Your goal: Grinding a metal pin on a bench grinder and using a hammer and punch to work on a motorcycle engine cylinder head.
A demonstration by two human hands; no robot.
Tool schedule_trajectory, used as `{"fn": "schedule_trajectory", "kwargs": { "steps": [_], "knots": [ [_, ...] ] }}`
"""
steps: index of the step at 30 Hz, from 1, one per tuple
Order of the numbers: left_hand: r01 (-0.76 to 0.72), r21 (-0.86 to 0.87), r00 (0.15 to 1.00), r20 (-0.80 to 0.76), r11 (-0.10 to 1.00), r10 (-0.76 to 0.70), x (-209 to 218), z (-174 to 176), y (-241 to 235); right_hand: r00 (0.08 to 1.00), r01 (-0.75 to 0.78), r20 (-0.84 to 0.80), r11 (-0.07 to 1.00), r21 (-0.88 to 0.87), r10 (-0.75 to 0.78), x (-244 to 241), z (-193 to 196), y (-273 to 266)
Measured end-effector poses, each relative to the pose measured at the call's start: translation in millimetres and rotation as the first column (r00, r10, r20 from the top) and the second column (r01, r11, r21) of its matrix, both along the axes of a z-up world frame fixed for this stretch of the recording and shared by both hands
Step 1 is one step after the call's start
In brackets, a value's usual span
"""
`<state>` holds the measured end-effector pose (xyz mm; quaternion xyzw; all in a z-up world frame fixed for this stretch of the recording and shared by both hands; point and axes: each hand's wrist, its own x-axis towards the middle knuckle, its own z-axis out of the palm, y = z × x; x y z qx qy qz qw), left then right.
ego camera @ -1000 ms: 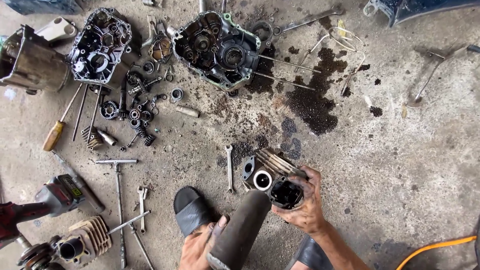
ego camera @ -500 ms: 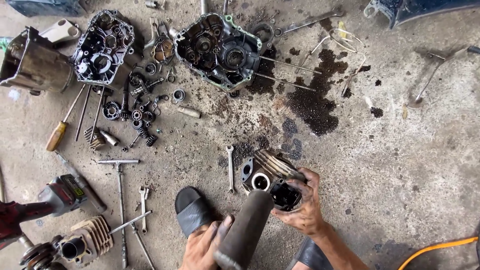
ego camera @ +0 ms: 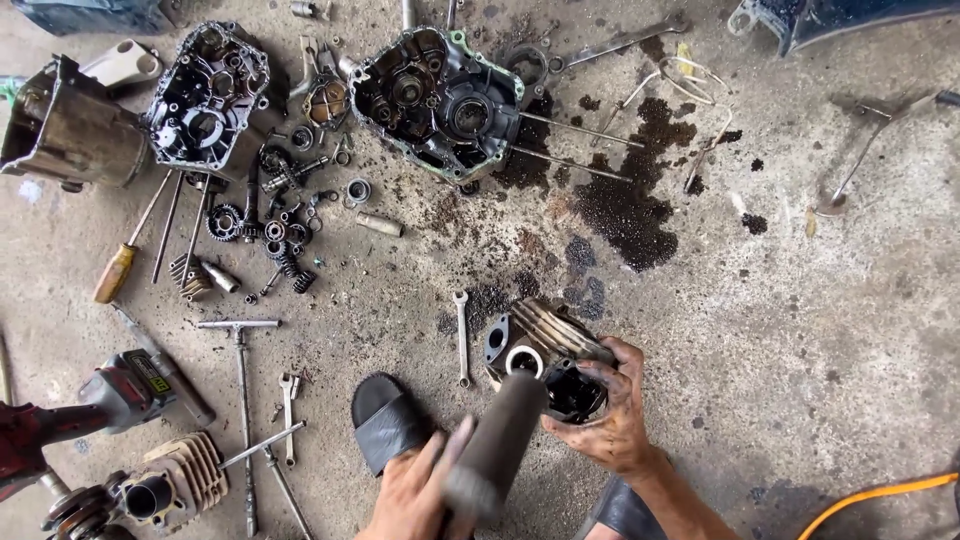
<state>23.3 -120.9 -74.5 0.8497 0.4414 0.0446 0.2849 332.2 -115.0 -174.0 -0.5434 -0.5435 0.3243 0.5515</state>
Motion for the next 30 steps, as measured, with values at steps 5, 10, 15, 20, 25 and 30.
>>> {"fn": "schedule_trajectory", "kwargs": {
  "steps": [5,10,15,20,25,30],
  "knots": [
    [-0.097,-0.089,0.988,0.114,0.991,0.106,61.3,62.4,61.7,0.999,0.003,0.047,0.998,0.057,-0.006,-2.5,10.9,5.1],
    [-0.078,-0.102,0.982,0.162,0.992,0.094,24.6,45.6,28.0,1.0,0.004,-0.004,0.998,0.056,-0.004,-0.6,5.0,2.8],
    [0.007,-0.011,0.977,0.215,1.0,-0.005,54.2,69.8,59.6,0.994,0.039,0.101,0.993,0.108,-0.05,0.7,15.9,9.2],
    [-0.101,-0.013,0.987,0.123,0.995,0.102,69.5,74.2,65.8,0.999,0.01,0.047,0.999,0.046,-0.012,4.3,5.5,3.0],
    [-0.076,0.147,0.997,0.038,0.986,0.071,28.6,46.1,22.6,0.994,0.042,0.103,0.998,0.044,-0.046,3.6,-2.1,-2.3],
    [-0.052,0.02,0.989,0.14,0.998,0.049,70.1,71.3,66.2,0.999,0.022,-0.028,0.996,0.087,-0.019,-1.0,37.3,11.6]
  ]
}}
